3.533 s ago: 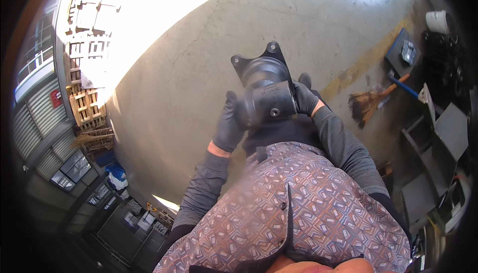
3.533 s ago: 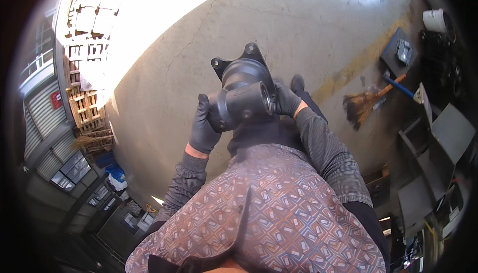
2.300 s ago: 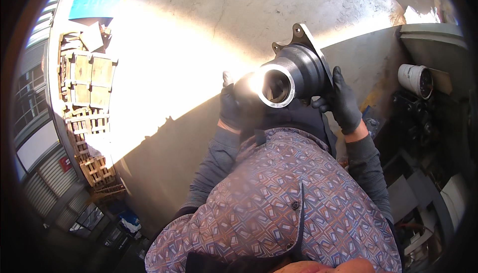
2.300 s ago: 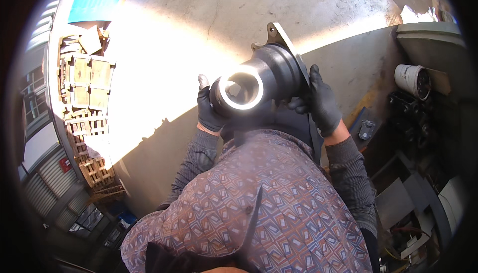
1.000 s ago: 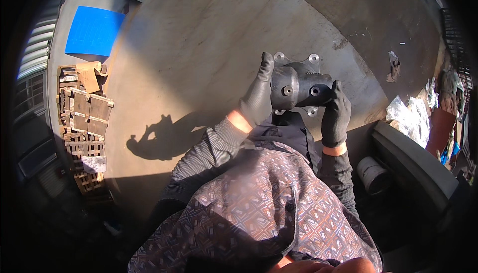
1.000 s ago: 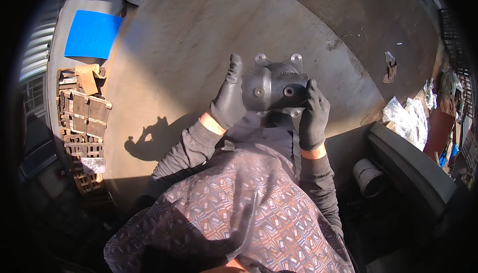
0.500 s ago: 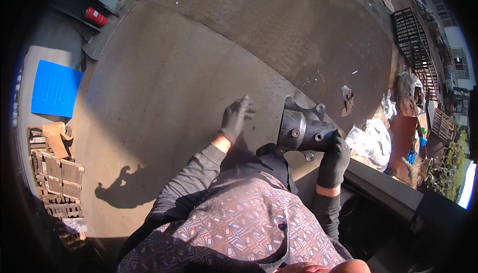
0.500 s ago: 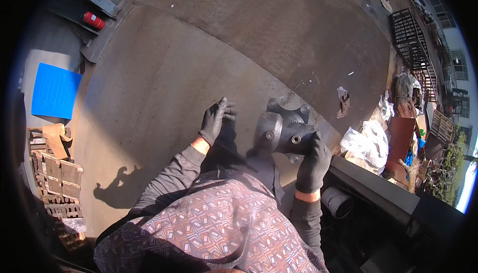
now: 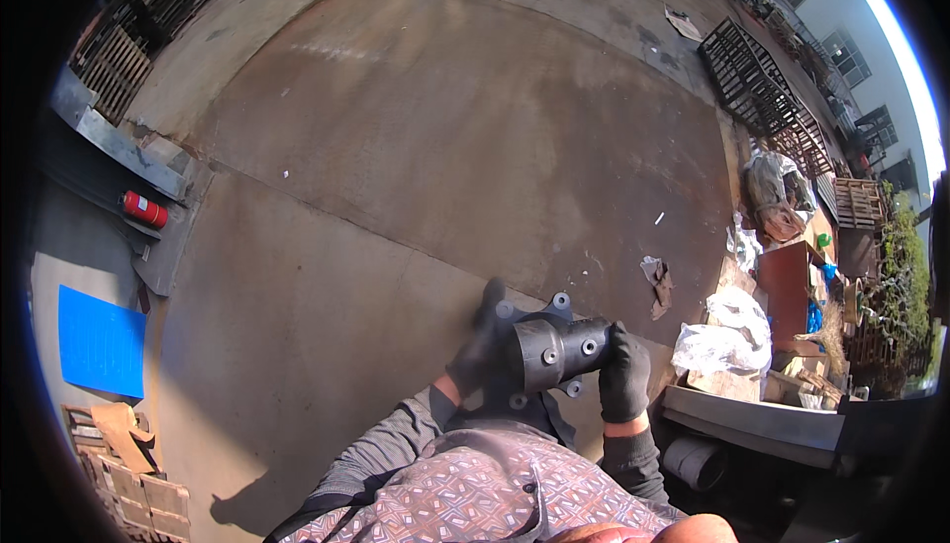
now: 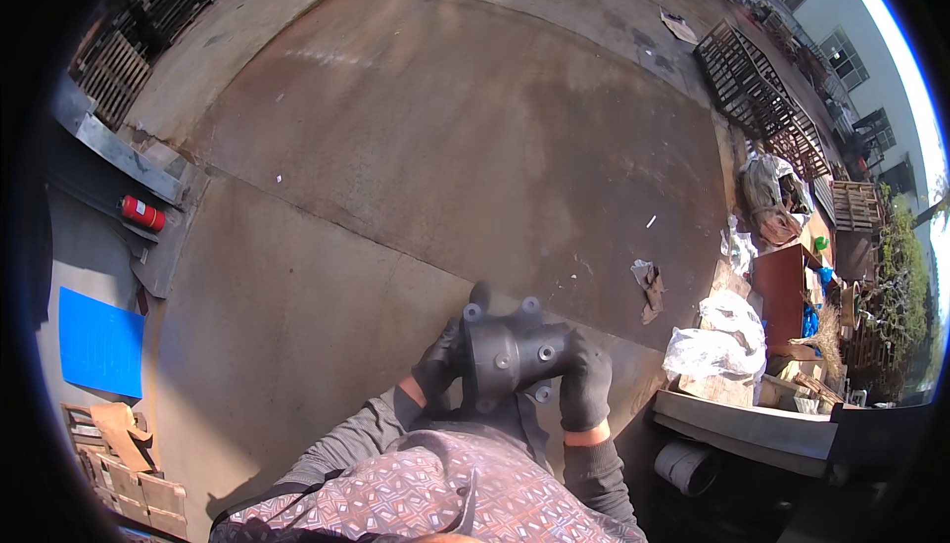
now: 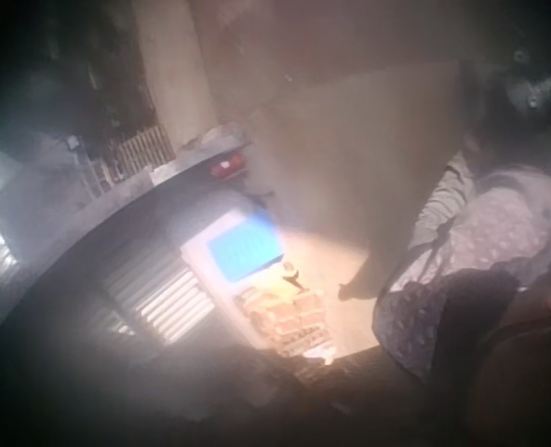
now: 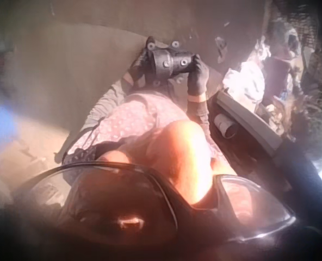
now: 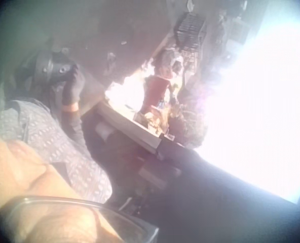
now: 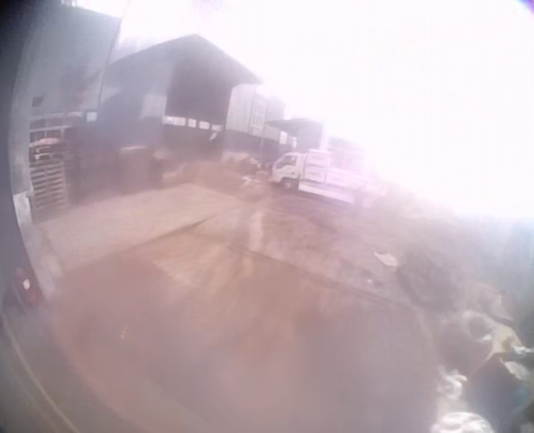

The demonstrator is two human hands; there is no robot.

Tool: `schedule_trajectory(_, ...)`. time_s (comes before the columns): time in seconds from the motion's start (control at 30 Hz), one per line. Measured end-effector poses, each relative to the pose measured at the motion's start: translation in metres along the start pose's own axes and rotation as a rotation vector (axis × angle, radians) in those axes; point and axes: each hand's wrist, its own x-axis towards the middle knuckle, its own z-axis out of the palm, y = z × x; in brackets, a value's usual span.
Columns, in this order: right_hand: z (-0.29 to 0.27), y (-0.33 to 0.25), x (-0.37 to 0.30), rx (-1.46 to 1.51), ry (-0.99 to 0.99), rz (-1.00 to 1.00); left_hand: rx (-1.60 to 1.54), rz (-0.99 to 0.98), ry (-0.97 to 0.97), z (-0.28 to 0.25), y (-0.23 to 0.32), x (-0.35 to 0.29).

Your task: The person picks up a metal part from a workbench, carries it to a cardboard sheet on the ground, and uses a cordless angle grinder to grind the inner surface of the part. The person repositions the part several times to grind different areas.

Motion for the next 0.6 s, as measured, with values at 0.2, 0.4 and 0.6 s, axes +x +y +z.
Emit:
schedule_trajectory(0.2, 0.044, 0.107, 0.131, -0.019, 0.034, 0.205, 0.208, 0.069, 0.101, -0.034, 0.11, 0.115)
schedule_trajectory(0.4, 0.064, 0.161, 0.308, 0.405, -0.004, 0.422, 0.365, 0.205, 0.175, 0.044, 0.264, 0.194)
schedule_trajectory(0.6, 0.079, 0.198, 0.474, 0.417, 0.055, 0.282, 0.354, 0.294, 0.159, 0.12, 0.416, 0.298)
